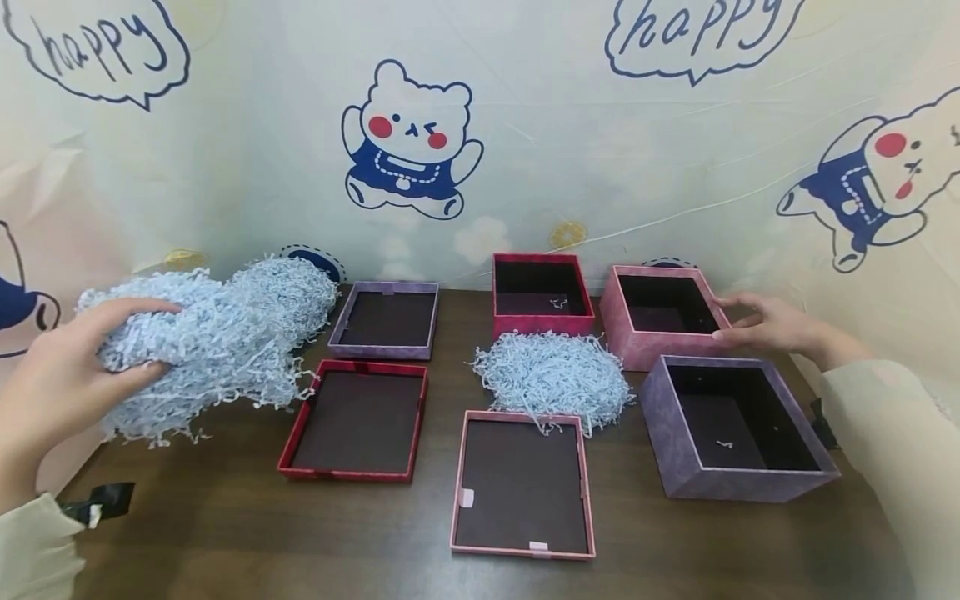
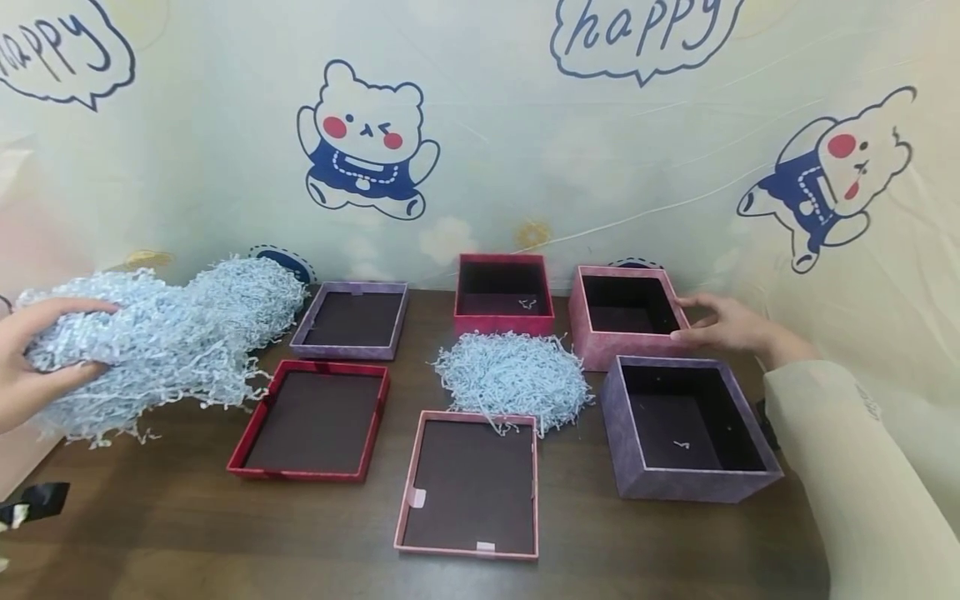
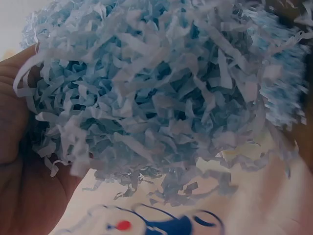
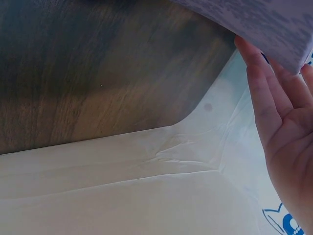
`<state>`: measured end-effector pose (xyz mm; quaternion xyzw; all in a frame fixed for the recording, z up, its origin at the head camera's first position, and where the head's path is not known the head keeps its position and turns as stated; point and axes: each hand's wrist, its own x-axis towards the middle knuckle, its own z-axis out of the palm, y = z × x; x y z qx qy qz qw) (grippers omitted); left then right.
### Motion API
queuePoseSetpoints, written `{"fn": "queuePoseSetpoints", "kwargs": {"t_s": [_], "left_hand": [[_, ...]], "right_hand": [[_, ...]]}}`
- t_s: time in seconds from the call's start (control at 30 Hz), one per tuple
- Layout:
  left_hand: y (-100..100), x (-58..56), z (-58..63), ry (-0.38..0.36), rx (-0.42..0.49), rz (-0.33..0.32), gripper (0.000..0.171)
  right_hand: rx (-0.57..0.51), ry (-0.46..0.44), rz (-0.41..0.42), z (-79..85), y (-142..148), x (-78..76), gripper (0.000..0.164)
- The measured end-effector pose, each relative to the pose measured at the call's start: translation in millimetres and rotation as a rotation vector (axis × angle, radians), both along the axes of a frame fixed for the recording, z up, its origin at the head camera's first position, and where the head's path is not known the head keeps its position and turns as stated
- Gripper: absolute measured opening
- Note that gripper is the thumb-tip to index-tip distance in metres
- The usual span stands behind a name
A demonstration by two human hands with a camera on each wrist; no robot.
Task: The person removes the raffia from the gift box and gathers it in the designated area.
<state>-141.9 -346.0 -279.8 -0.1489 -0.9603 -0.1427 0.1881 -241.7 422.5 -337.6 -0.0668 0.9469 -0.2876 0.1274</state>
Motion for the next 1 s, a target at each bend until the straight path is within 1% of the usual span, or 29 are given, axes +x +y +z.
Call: {"fn": "queuePoseSetpoints", "kwargs": {"t_s": [0.03,0.17,0.23,0.33,0.43,0.5,0.57,0.67,0.77,0.87,1.0], "left_hand": [[-4.4,0.2,-5.4,0.006,0.003,-0.004,0.065],[-22.7,0.7,-31.4,0.017,0.047,-0.056,0.067],[-29.1,0.9,-43.5,0.002,0.057,-0.059,0.066],[-35.8,-2.9,-60.9,-0.014,0.083,-0.093,0.064],[-41.2,-5.0,-77.2,-0.047,0.123,-0.109,0.063],[-44.6,-3.8,-86.3,-0.08,0.14,-0.105,0.063],[-47.6,-1.2,-93.8,-0.116,0.152,-0.085,0.062],[-49.8,1.2,-101.1,-0.133,0.17,-0.094,0.061],[-49.9,1.5,-104.1,-0.134,0.19,-0.116,0.062],[-49.8,3.2,-104.6,-0.142,0.195,-0.103,0.064],[-48.4,5.5,-100.3,-0.195,0.207,-0.071,0.068]], "right_hand": [[0.006,0.001,-0.002,-0.1,-0.7,-0.1,0.071],[-0.008,-0.007,0.001,-0.7,-2.8,-1.6,0.071],[-0.018,-0.011,0.009,-1.2,-3.2,-2.2,0.072],[-0.009,-0.007,0.014,-1.9,-2.6,-1.3,0.072],[0.014,-0.006,0.014,-1.6,-2.2,-0.4,0.072],[0.016,-0.009,0.013,-1.1,-3.0,-0.8,0.072],[0.015,-0.01,0.017,-0.1,-3.5,-2.2,0.072],[0.004,-0.01,0.029,1.1,-4.3,-5.0,0.072],[0.002,-0.011,0.03,1.8,-4.4,-6.7,0.071],[0.006,-0.008,0.03,2.5,-4.8,-7.1,0.07],[0.033,0.016,0.068,6.7,-2.2,-5.5,0.07]]}}
